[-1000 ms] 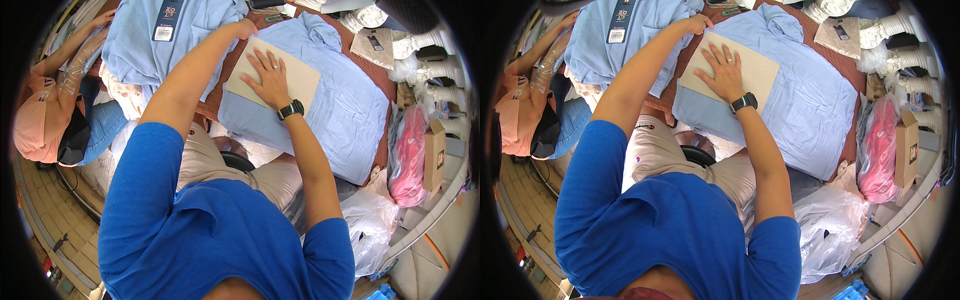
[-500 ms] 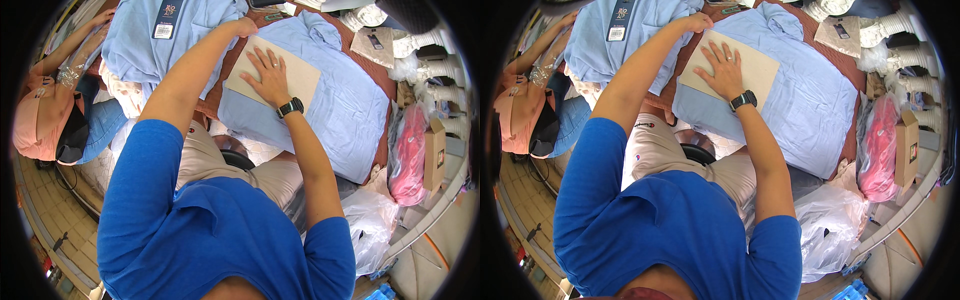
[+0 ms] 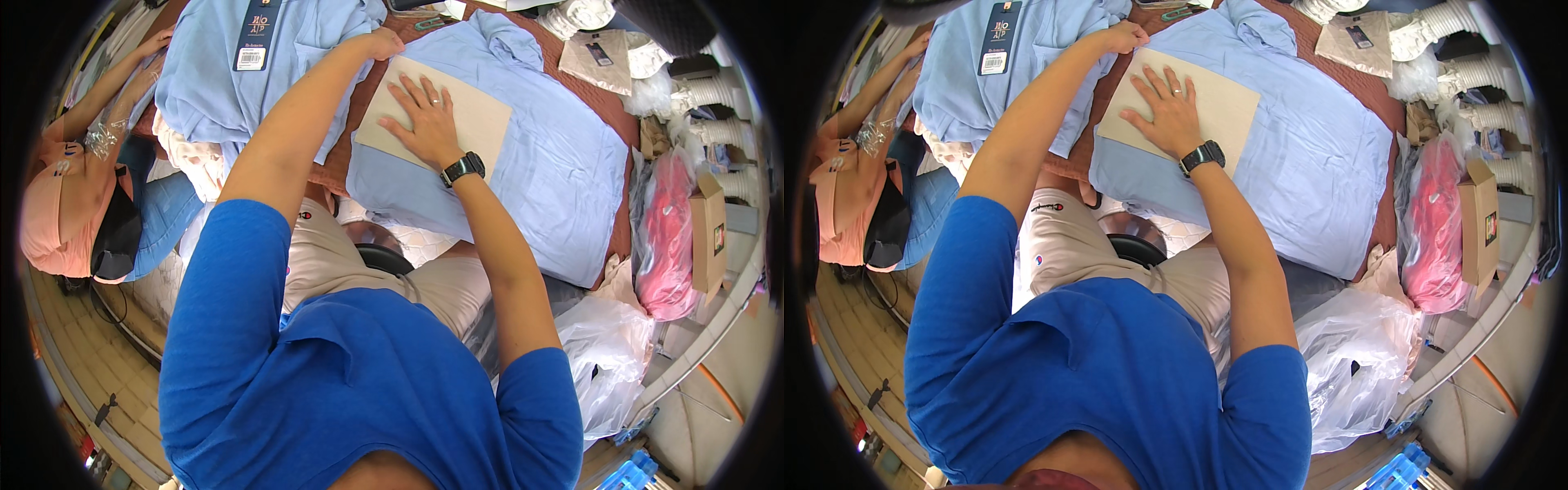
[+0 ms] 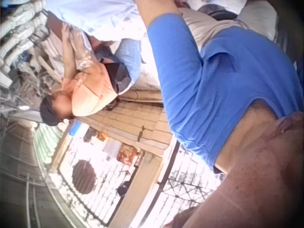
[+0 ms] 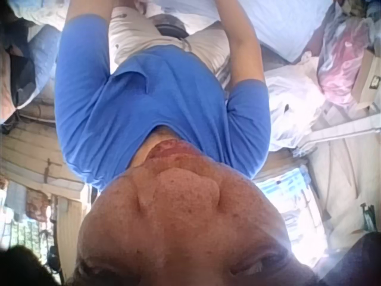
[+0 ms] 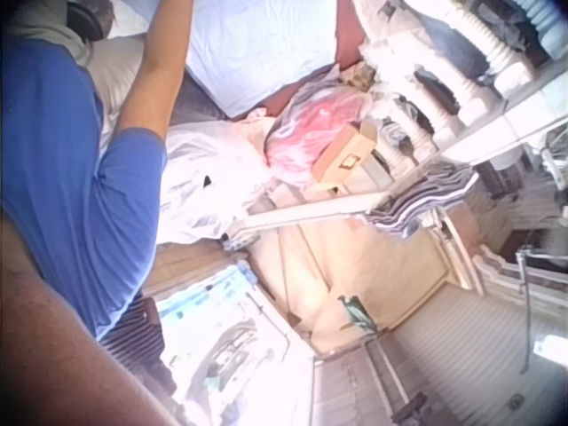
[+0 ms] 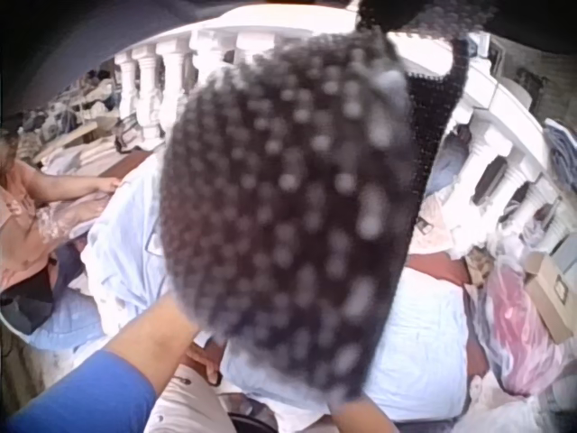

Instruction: The person folds a light blue collared shirt on a table. The person places a cardboard insert inside the shirt, folds the sleeves and sides over the cardboard, and then places the folded shirt into a clear plastic bag.

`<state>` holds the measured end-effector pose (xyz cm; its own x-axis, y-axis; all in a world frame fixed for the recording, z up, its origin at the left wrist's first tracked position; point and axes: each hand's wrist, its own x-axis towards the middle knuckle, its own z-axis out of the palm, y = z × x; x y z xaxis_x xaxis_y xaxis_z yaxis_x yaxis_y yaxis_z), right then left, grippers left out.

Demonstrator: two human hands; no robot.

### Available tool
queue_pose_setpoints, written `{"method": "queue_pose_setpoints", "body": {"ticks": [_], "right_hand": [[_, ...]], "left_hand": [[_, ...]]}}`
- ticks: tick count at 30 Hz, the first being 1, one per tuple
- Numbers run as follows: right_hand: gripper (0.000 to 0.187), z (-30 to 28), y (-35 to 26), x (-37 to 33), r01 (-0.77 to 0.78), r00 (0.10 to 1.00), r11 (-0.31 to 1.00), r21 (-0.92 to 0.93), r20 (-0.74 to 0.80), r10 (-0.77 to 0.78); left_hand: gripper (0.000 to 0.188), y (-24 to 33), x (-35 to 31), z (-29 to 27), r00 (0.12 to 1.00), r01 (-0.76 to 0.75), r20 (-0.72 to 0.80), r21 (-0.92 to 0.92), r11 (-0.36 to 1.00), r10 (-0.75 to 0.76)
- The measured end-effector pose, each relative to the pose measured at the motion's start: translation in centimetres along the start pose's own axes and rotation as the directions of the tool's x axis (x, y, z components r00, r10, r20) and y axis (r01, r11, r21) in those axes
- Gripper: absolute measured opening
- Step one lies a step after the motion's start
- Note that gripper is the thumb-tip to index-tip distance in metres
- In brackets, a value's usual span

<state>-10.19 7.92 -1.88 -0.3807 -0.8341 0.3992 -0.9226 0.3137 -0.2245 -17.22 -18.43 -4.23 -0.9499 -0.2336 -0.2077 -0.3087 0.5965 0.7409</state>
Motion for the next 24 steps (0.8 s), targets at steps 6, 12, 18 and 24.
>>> {"method": "queue_pose_setpoints", "body": {"ticks": [6,12,18,24], "right_hand": [[0.068,0.0,-0.6,0.4,0.018,1.000,1.000,0.014,-0.006,-0.018],[0.068,-0.1,-0.2,0.1,0.002,1.000,1.000,0.000,0.007,-0.002],[0.069,0.0,-0.4,0.1,0.015,1.000,0.999,-0.041,0.010,-0.015],[0.063,-0.4,-0.2,-0.4,-0.008,0.999,0.998,-0.068,0.035,0.011]], "left_hand": [[0.019,-1.5,0.5,-0.7,0.999,0.033,0.021,0.056,0.998,-0.035],[0.033,0.3,-1.2,-0.7,0.998,-0.056,0.012,0.112,0.992,0.055],[0.051,1.9,-4.6,-0.6,0.990,-0.125,-0.033,0.296,0.947,0.141],[0.045,4.5,-11.8,2.6,0.764,-0.432,-0.245,0.492,0.756,0.597]]}}
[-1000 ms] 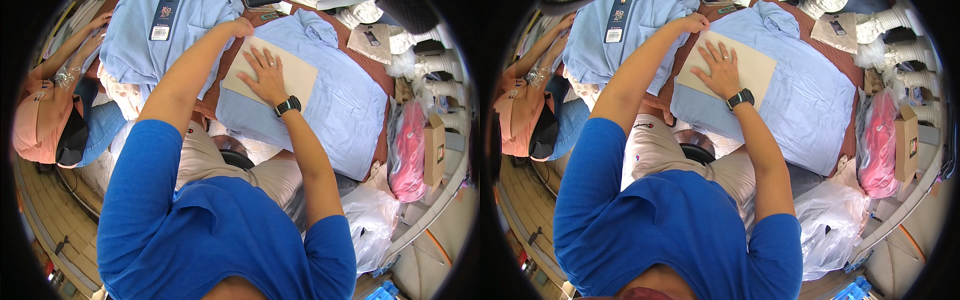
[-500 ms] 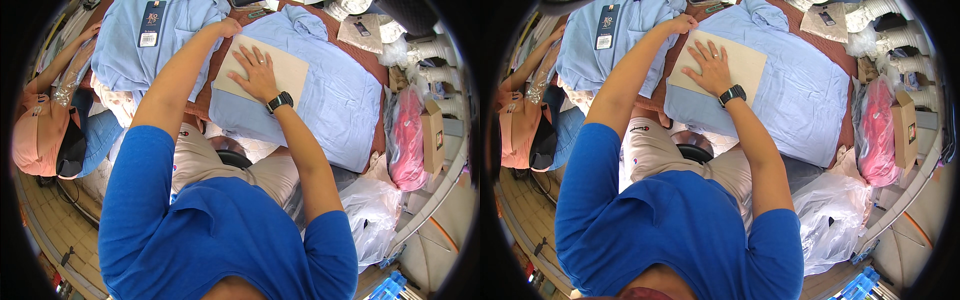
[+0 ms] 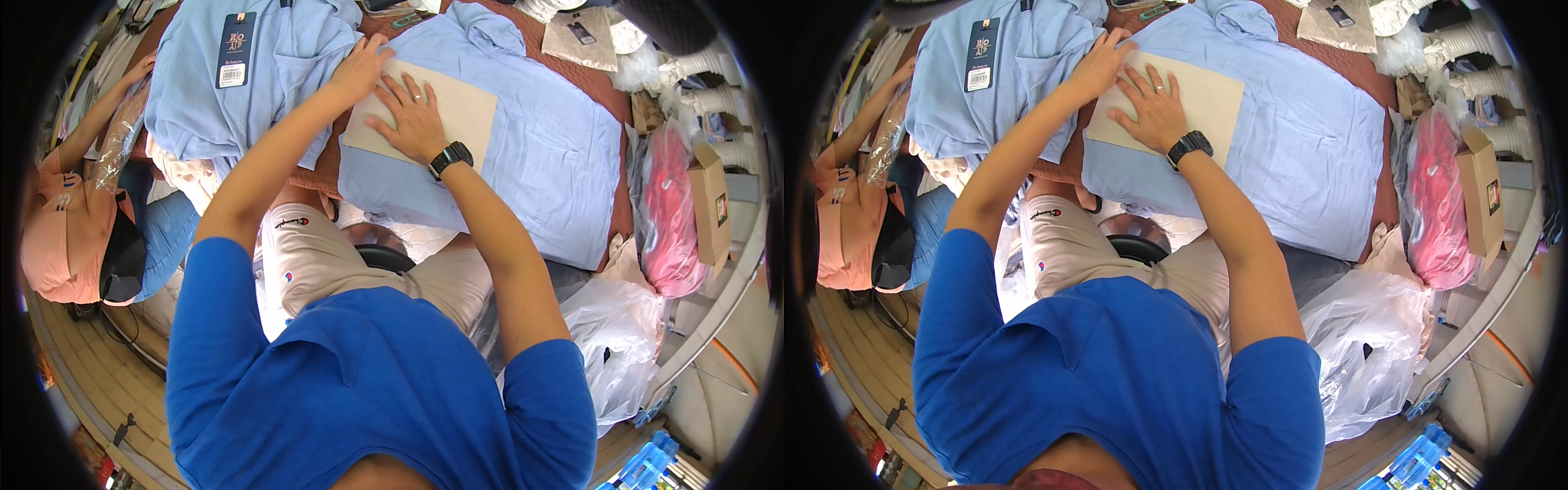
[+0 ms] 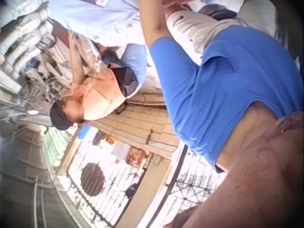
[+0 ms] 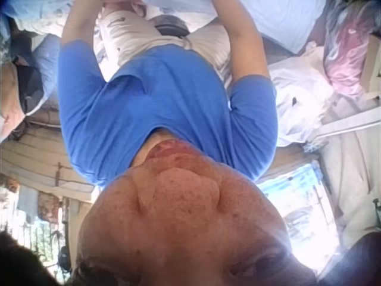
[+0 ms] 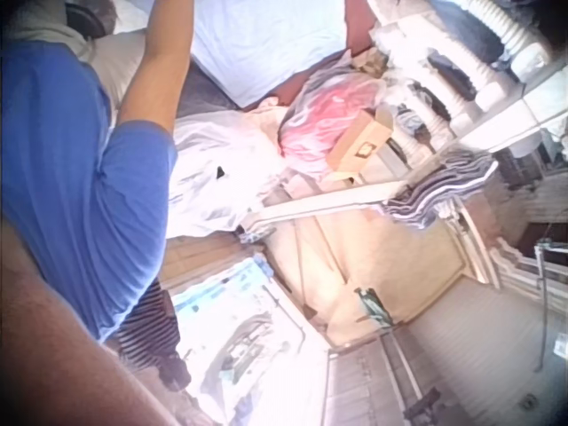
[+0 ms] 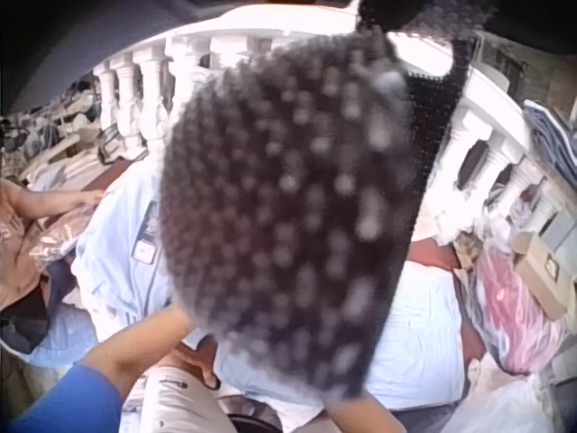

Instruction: The person folds a light blue collared shirt on a table. The person places a cardboard insert inside the shirt, folds the sleeves and sides over the cardboard, and then places the folded shirt into a clear plastic bag.

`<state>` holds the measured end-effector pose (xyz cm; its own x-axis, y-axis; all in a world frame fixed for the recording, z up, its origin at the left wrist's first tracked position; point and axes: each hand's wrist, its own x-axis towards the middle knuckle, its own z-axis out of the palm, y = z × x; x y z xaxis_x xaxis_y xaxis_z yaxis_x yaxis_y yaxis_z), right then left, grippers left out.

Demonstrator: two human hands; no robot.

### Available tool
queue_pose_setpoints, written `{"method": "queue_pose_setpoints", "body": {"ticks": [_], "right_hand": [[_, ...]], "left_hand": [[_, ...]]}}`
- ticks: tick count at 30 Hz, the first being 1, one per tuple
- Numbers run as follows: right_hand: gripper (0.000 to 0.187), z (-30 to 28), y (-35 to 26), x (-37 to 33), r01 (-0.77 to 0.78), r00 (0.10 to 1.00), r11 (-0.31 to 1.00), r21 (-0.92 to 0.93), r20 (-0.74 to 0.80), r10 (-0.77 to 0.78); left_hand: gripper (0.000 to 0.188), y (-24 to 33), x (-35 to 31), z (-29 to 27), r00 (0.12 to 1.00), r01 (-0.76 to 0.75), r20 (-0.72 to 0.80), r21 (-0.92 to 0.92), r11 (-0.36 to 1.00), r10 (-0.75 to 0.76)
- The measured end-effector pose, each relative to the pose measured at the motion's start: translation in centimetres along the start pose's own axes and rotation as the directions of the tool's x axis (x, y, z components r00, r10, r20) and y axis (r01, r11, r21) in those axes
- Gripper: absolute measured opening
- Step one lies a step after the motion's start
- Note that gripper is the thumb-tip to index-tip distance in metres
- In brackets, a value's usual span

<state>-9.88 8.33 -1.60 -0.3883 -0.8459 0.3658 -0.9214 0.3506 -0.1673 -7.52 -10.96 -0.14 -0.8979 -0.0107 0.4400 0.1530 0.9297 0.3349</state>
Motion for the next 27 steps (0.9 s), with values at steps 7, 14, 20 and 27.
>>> {"method": "queue_pose_setpoints", "body": {"ticks": [7,14,20,27], "right_hand": [[0.047,1.2,1.4,1.4,-0.118,0.990,0.942,0.315,0.106,0.089],[0.032,-2.1,2.6,1.2,-0.265,0.920,0.576,0.773,0.024,0.391],[0.020,-8.7,-6.6,-10.2,-0.627,0.720,0.419,0.657,0.694,-0.009],[0.066,6.1,-6.9,-22.9,-0.904,0.312,-0.090,0.417,0.789,0.529]], "left_hand": [[0.045,4.2,-6.5,-1.2,0.982,0.153,-0.014,-0.529,0.835,-0.189],[0.054,4.2,-6.3,-0.6,0.983,-0.091,0.146,-0.110,0.990,0.106],[0.054,4.4,-6.2,-1.0,0.968,-0.043,0.246,-0.032,0.999,0.050],[0.050,3.3,-6.2,-0.9,0.968,-0.047,0.247,-0.039,0.998,0.055]]}}
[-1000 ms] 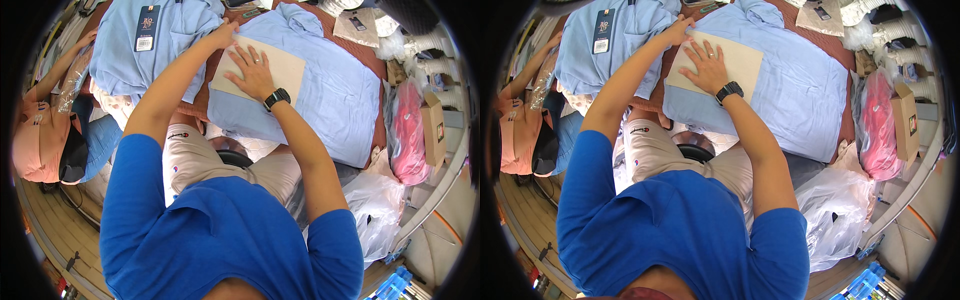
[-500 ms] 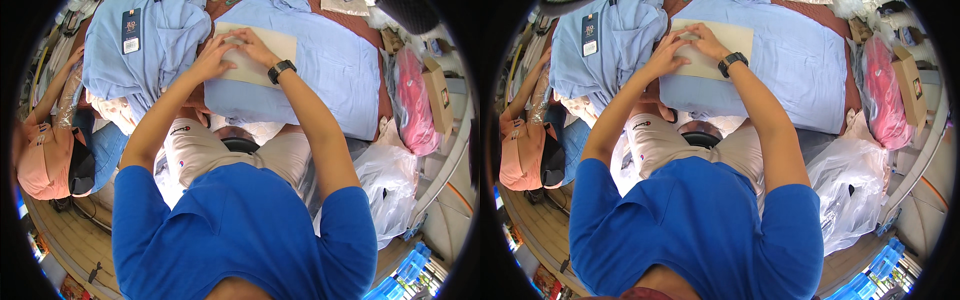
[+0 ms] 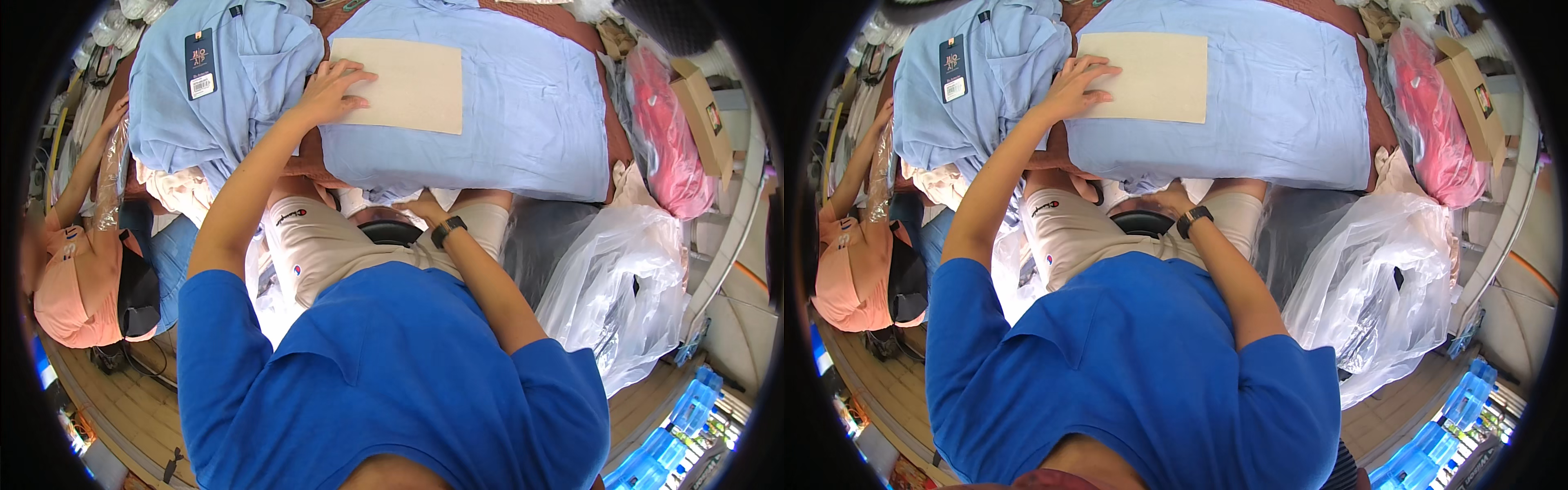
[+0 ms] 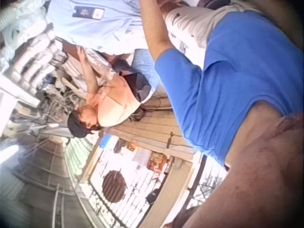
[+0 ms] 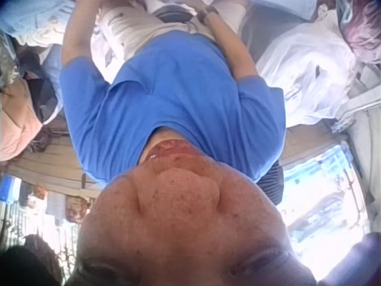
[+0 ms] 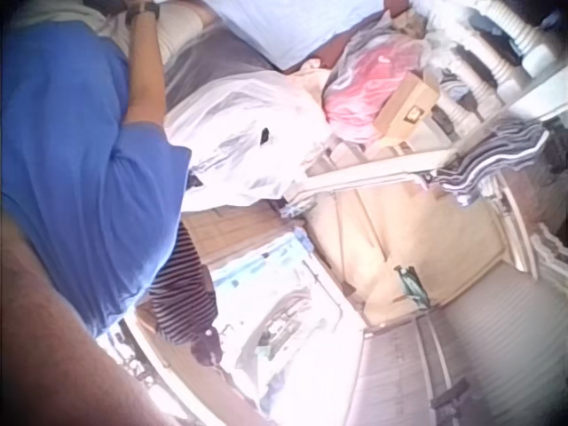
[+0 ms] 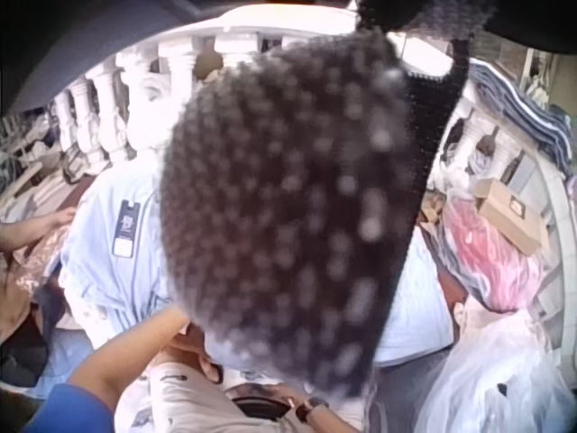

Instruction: The person folds a light blue collared shirt on a table. The person places a cardboard insert inside the shirt, folds the sleeves and sides over the cardboard, and then places the folded shirt into a clear plastic bag.

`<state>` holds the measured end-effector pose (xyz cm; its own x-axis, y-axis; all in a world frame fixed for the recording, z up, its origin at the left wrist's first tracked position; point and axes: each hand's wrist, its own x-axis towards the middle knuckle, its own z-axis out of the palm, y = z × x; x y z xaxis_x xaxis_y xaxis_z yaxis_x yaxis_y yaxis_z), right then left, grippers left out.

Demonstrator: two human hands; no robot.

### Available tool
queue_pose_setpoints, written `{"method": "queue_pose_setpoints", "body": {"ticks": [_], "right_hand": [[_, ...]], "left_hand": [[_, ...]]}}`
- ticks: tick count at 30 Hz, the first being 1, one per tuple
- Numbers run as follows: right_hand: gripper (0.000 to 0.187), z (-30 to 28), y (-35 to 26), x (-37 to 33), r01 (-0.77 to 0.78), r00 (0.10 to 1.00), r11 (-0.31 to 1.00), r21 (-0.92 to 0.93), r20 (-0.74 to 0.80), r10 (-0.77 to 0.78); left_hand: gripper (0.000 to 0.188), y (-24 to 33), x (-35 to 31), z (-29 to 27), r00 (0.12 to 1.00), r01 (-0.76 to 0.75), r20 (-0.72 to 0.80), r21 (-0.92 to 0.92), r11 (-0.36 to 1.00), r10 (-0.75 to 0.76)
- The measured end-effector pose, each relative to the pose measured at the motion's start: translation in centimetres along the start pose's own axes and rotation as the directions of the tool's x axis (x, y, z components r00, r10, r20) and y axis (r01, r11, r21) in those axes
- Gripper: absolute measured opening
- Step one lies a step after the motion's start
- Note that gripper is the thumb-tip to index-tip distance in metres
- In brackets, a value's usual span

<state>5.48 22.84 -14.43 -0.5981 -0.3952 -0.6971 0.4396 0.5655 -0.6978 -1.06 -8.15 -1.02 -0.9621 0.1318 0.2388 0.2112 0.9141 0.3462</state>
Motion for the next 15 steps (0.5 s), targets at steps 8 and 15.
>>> {"method": "queue_pose_setpoints", "body": {"ticks": [8,15], "right_hand": [[0.061,0.9,-1.6,-0.6,0.347,0.936,0.925,0.153,-0.115,-0.332],[0.047,-2.9,-6.4,-10.8,0.330,0.928,0.940,0.084,0.151,-0.339]], "left_hand": [[0.040,-1.6,0.0,0.7,1.000,-0.029,0.008,-0.079,0.996,0.029],[0.021,-0.9,0.3,0.4,0.993,0.077,0.101,-0.108,0.991,-0.066]]}}
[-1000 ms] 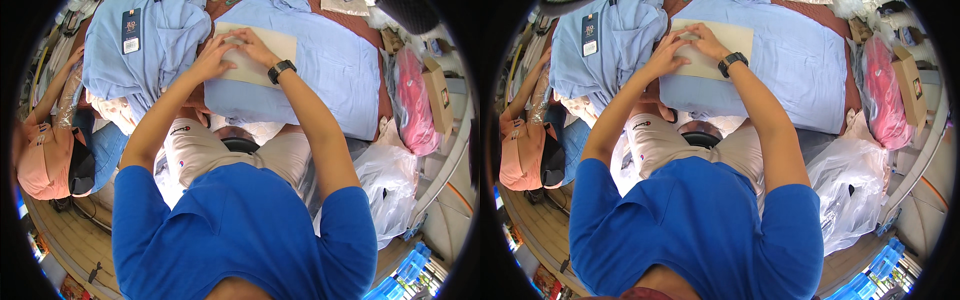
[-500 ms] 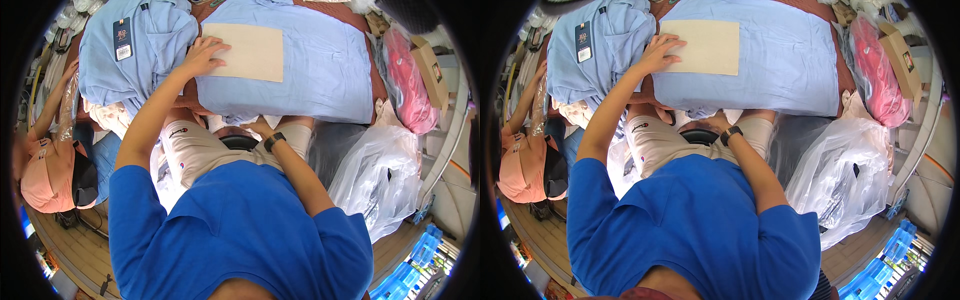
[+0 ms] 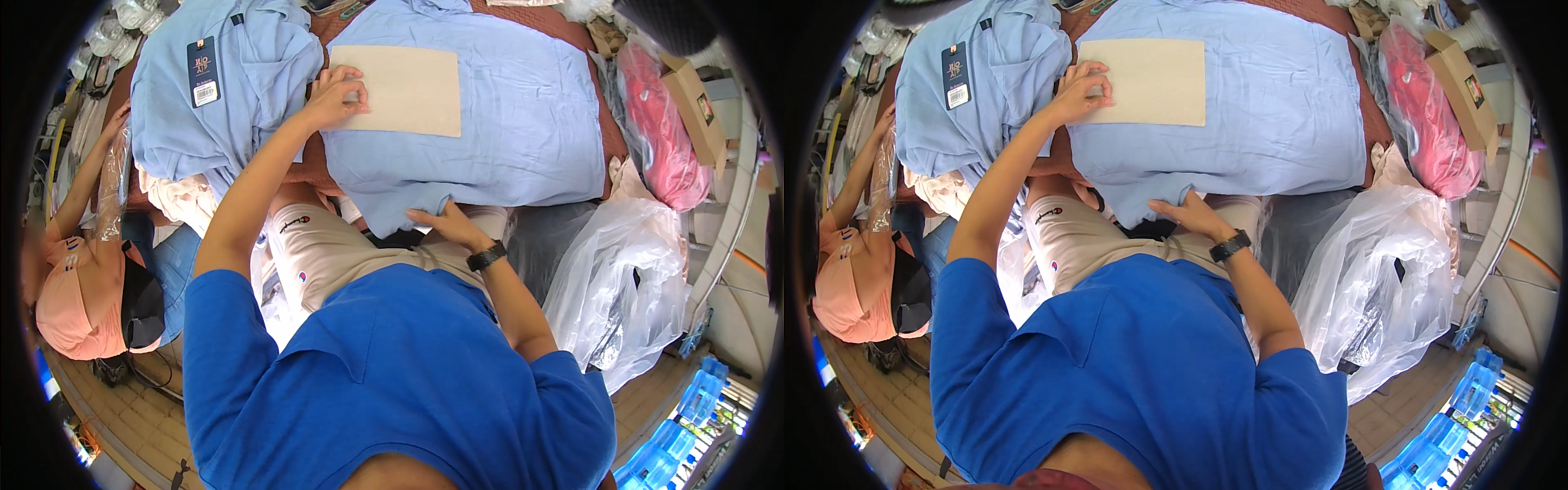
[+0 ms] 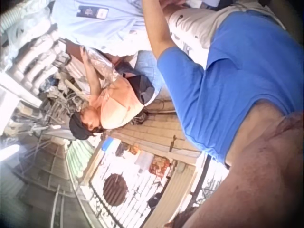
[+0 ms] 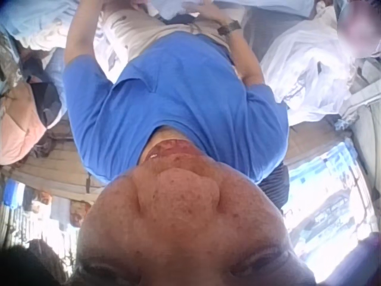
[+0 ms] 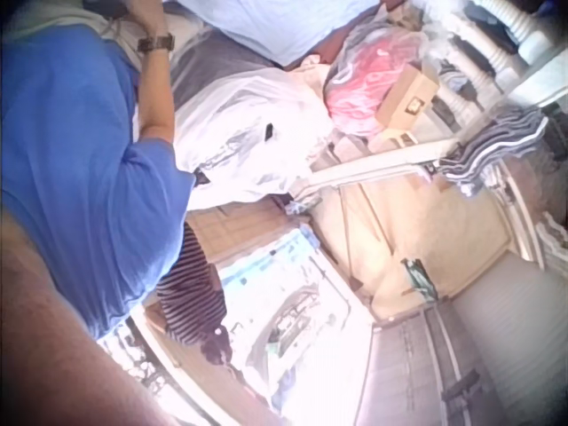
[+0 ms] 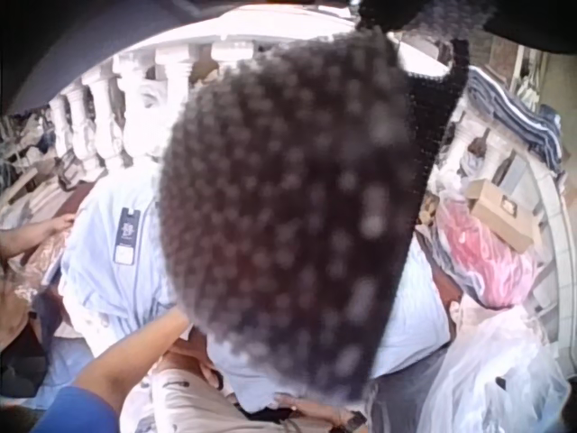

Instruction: The person folds a light blue collared shirt on a table. The person places a cardboard insert inside the shirt, folds the sleeves and sides over the cardboard, and then places the folded shirt into a clear plastic bag.

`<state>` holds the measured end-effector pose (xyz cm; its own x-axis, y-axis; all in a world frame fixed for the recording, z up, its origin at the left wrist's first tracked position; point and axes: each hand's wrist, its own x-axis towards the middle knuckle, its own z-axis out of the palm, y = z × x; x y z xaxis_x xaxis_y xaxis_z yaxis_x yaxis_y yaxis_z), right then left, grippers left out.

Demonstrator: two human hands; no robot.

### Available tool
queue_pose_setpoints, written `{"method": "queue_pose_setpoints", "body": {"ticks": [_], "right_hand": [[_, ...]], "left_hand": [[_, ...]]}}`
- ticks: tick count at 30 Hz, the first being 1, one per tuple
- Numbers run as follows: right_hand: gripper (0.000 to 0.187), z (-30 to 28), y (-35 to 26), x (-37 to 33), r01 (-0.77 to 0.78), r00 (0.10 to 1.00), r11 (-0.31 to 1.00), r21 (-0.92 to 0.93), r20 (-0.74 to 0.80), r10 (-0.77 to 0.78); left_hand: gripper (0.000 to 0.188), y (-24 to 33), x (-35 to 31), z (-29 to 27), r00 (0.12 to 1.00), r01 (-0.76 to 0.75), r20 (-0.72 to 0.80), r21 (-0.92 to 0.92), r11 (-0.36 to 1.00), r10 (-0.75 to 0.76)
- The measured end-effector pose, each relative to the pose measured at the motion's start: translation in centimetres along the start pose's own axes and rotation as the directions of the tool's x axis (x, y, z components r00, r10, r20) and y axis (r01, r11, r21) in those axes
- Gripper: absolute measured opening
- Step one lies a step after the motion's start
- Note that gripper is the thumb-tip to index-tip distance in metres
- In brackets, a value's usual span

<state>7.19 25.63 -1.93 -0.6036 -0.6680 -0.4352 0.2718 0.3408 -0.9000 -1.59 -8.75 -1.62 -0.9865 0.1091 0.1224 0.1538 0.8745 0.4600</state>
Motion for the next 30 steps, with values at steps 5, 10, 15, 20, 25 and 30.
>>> {"method": "queue_pose_setpoints", "body": {"ticks": [5,10,15,20,25,30], "right_hand": [[0.038,-2.1,-6.2,-1.0,0.062,0.983,0.989,0.131,0.165,-0.083],[0.043,-2.5,-11.2,0.8,0.013,1.000,0.982,0.186,-0.006,-0.012],[0.049,-6.1,-16.7,8.1,0.157,0.984,0.817,0.555,-0.016,-0.178],[0.048,-11.5,-16.2,15.9,0.122,0.906,0.987,0.103,-0.417,-0.068],[0.037,-9.6,-13.0,7.1,0.005,0.735,0.708,-0.707,-0.477,-0.482],[0.032,-10.7,-3.4,-1.1,-0.606,0.525,0.406,-0.684,-0.727,-0.442]], "left_hand": [[0.017,0.1,0.2,0.2,1.000,0.008,-0.011,-0.057,0.998,-0.008],[0.017,0.6,0.0,0.0,0.999,0.034,0.003,-0.082,0.996,-0.034],[0.018,0.1,-0.3,-0.4,0.998,0.068,0.020,-0.050,0.996,-0.067],[0.061,-0.8,1.7,0.8,0.977,0.207,0.013,-0.255,0.945,-0.211],[0.065,-0.6,0.3,-0.7,0.993,0.117,0.049,-0.132,0.984,-0.112],[0.038,-0.6,0.1,-0.5,1.000,0.017,-0.009,-0.113,0.993,-0.018]]}}
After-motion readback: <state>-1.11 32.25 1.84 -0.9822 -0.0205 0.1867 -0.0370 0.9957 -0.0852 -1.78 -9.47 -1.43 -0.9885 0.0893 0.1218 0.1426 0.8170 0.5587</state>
